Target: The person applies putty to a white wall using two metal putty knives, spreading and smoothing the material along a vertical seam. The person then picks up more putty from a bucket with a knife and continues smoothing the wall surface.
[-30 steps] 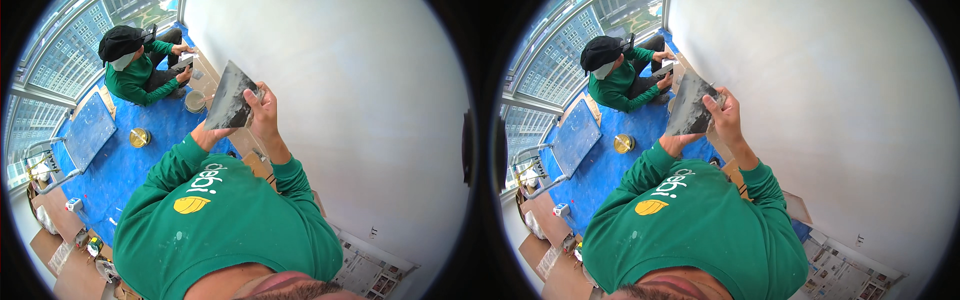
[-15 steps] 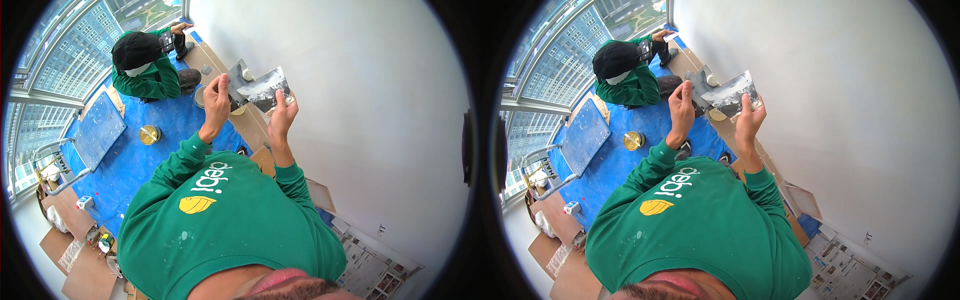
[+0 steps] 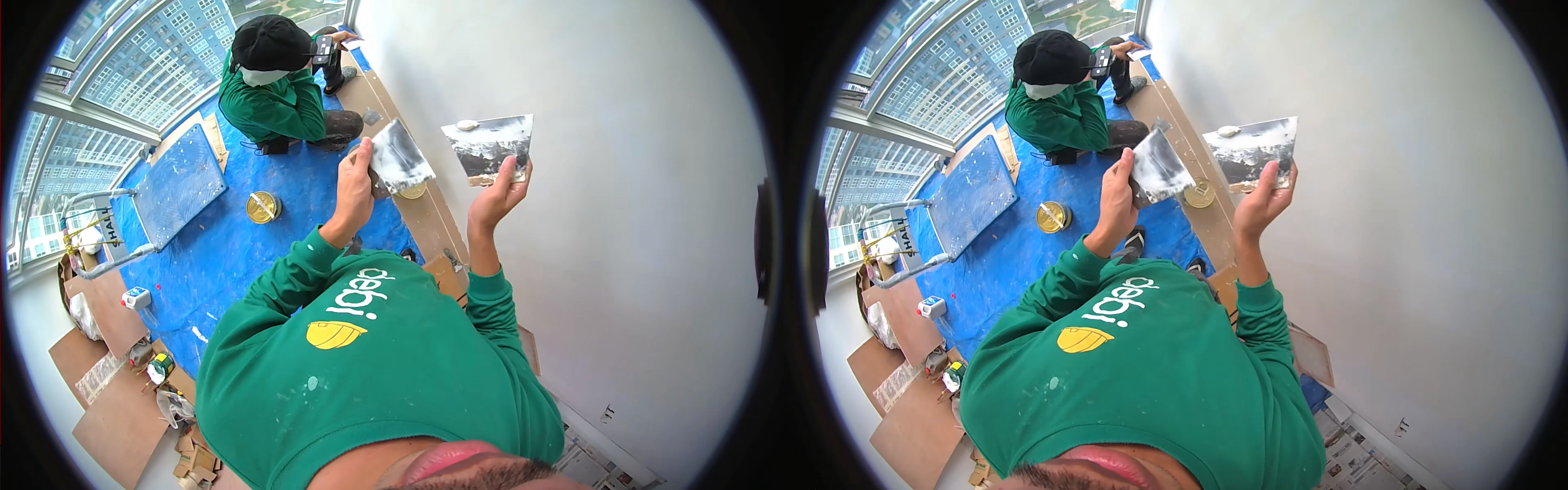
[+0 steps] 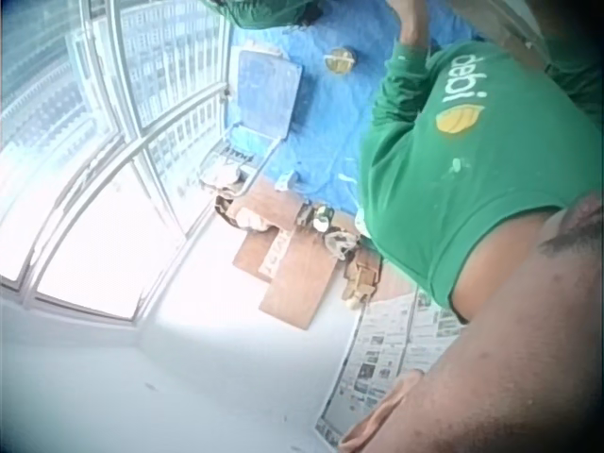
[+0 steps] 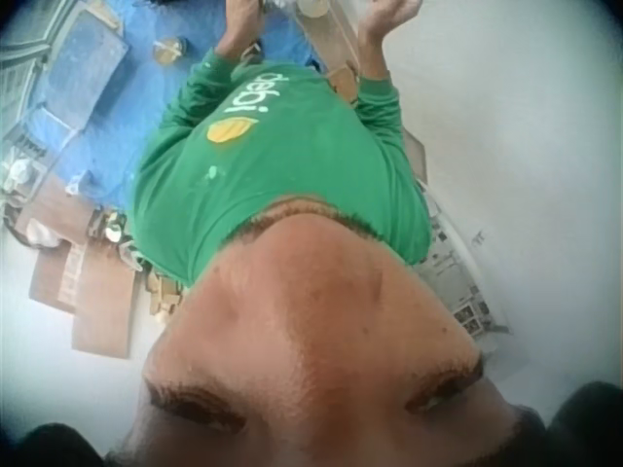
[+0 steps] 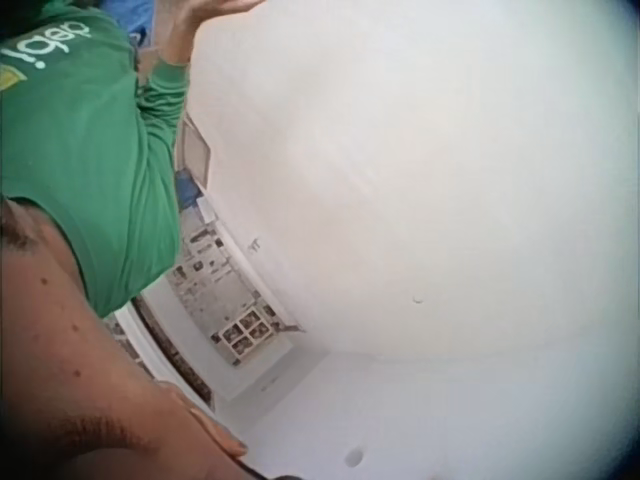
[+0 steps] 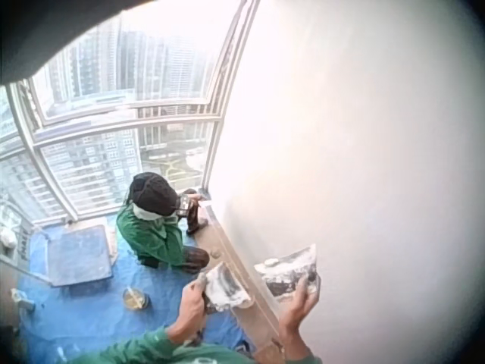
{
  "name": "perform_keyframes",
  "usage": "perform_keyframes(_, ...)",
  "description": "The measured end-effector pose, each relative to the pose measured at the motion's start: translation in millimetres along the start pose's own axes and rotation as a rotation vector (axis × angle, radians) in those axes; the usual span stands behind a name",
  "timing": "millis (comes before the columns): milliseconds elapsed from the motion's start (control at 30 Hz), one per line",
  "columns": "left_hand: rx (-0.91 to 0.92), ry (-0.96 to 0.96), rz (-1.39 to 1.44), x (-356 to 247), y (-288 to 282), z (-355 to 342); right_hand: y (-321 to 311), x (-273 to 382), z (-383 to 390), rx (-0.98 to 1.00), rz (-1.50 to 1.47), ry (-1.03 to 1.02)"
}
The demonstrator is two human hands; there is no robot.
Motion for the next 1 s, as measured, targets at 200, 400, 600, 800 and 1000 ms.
perform_keyframes(200,-0.028,-0.082,0.168,21,15,-6,28,2,61,0.231,0.149,-0.307)
perform_keyframes(400,-0.042,-0.051,0.175,29,29,-12,4,-53,68,0.64,0.487,-0.172)
perform_keyframes(600,-0.336,0.277,-0.048,52,-48,-61,-48,-78,34,0.71,0.704,-0.325)
perform_keyframes(800,-0.63,0.412,-0.284,102,-133,-78,-43,-127,49,1.057,0.777,-0.555)
perform_keyframes(1000,-0.754,0.456,-0.407,146,-143,-92,-16,-204,78,1.289,0.759,-0.702)
Point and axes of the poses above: each hand's wrist, its own z-axis away from the middle knuckle, its own y-axis out of the palm, x = y × z, the point moved 8 cm from there along -z, towards the middle knuckle, and after that the axes turned 12 degrees about -x, right-handed, at the moved point
